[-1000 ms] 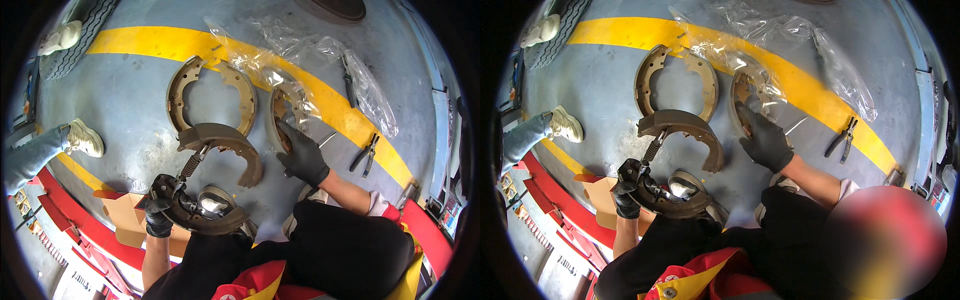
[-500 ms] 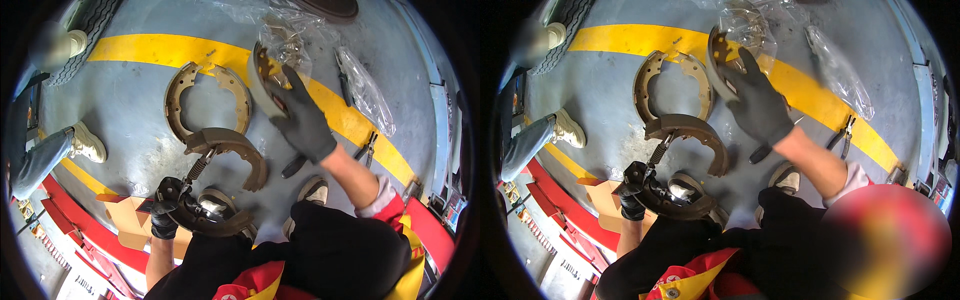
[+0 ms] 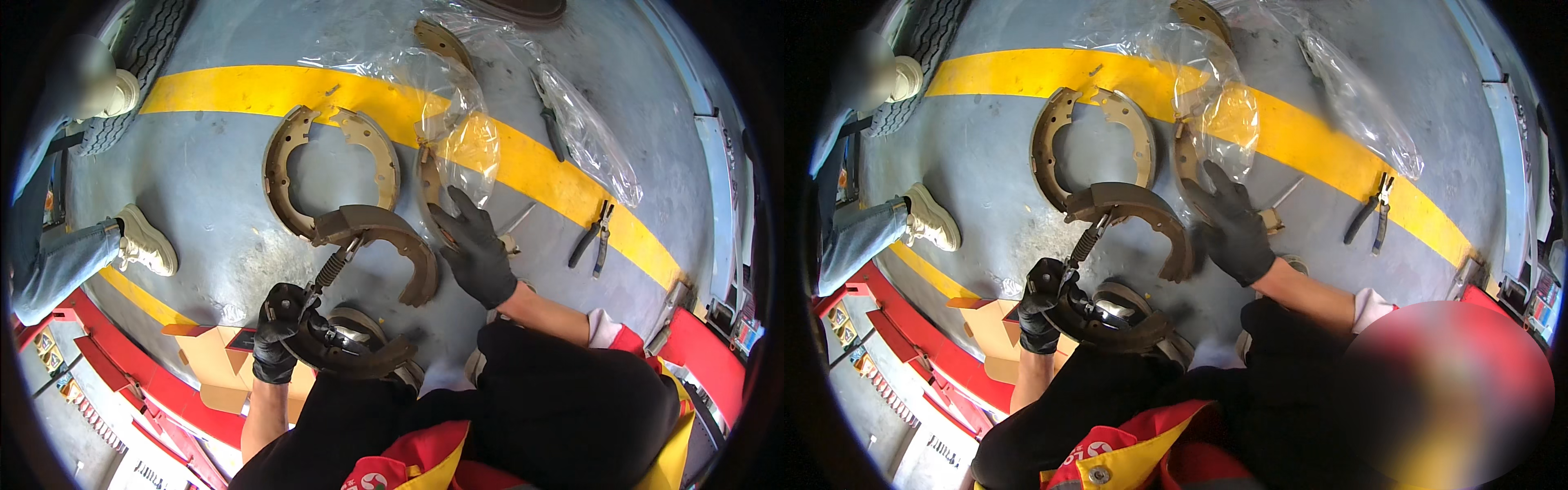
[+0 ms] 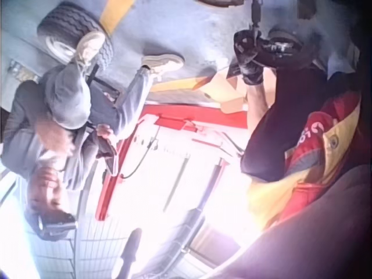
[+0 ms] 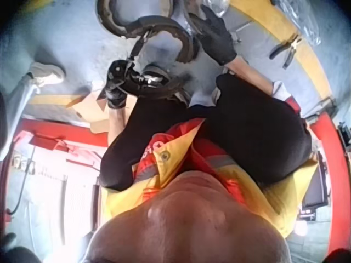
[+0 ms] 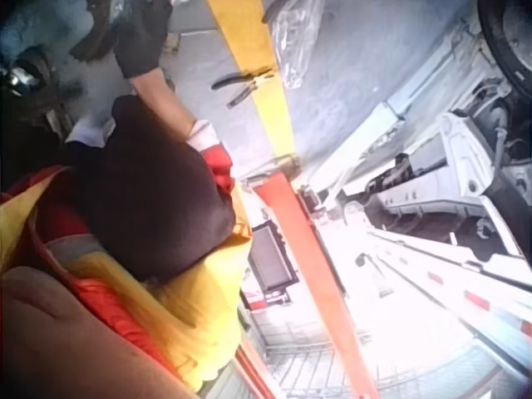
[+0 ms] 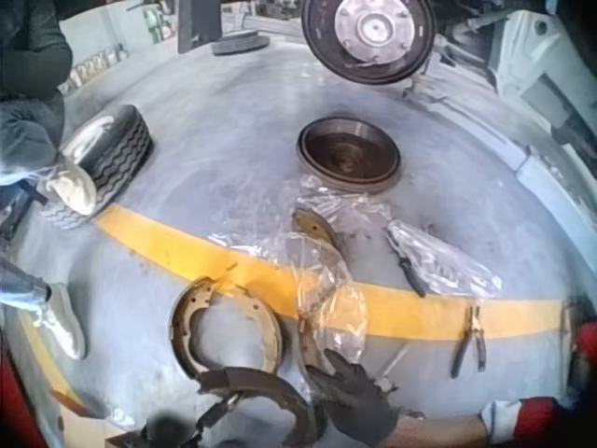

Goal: The person assembles brake shoes by attaching springs and hardware using pliers and a screwdriver. They handle multiple brake shoe components and tools on the floor, adjusting and securing parts throughout the process.

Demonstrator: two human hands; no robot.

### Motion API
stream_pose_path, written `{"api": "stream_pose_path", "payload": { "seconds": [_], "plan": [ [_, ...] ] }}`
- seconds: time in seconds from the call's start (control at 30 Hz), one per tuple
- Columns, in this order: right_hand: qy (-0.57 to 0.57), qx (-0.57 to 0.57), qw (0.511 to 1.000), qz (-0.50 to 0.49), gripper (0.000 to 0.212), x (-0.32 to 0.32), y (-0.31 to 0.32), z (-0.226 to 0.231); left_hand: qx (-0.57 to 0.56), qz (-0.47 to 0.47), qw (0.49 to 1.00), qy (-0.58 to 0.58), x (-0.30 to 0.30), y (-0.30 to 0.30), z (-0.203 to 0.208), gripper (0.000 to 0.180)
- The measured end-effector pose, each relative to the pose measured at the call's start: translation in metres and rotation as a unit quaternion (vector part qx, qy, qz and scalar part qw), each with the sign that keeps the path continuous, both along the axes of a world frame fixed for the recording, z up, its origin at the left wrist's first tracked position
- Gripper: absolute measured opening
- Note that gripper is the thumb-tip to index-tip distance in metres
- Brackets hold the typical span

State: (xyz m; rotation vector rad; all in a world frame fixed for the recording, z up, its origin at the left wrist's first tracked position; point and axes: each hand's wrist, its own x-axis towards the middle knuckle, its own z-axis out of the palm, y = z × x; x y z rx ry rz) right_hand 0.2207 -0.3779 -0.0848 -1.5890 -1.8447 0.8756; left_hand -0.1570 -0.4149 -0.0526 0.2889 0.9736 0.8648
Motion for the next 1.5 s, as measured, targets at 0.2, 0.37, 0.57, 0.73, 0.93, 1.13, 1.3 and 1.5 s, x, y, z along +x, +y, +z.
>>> {"api": "stream_pose_path", "payload": {
  "seconds": [0.2, 0.37, 0.57, 0.73, 0.93, 1.13, 1.3, 1.5],
  "plan": [
    [-0.038, 0.034, 0.998, 0.023, 0.05, -0.01, 0.025, -0.021, -0.005, 0.007, 1.0, -0.011, 0.006, -0.001, 0.0, 0.06],
    [0.128, -0.065, 0.987, -0.078, 0.021, 0.033, 0.061, -0.004, -0.003, 0.02, 1.0, -0.008, -0.002, -0.007, -0.001, 0.062],
    [-0.106, 0.195, 0.972, -0.073, 0.028, 0.13, 0.176, 0.073, -0.004, 0.026, 1.0, 0.001, -0.011, -0.013, 0.006, 0.061],
    [0.025, -0.228, 0.961, -0.156, 0.048, 0.084, 0.159, 0.006, 0.0, 0.015, 1.0, 0.013, -0.004, -0.008, 0.0, 0.063],
    [0.202, -0.126, 0.952, -0.19, 0.036, 0.186, 0.208, 0.004, -0.009, -0.007, 0.999, 0.037, 0.004, -0.001, 0.008, 0.059],
    [-0.603, 0.164, 0.748, -0.223, 0.044, 0.342, 0.211, 0.039, -0.026, 0.04, 0.999, -0.02, 0.011, -0.004, -0.008, 0.057],
    [-0.092, 0.043, 0.993, -0.054, 0.049, 0.136, 0.088, 0.03, -0.024, -0.012, 1.0, -0.007, 0.015, 0.008, -0.003, 0.06],
    [0.006, -0.363, 0.93, 0.059, 0.09, 0.021, 0.08, -0.006, -0.03, 0.026, 0.999, -0.023, 0.013, 0.002, -0.003, 0.06]
  ]
}}
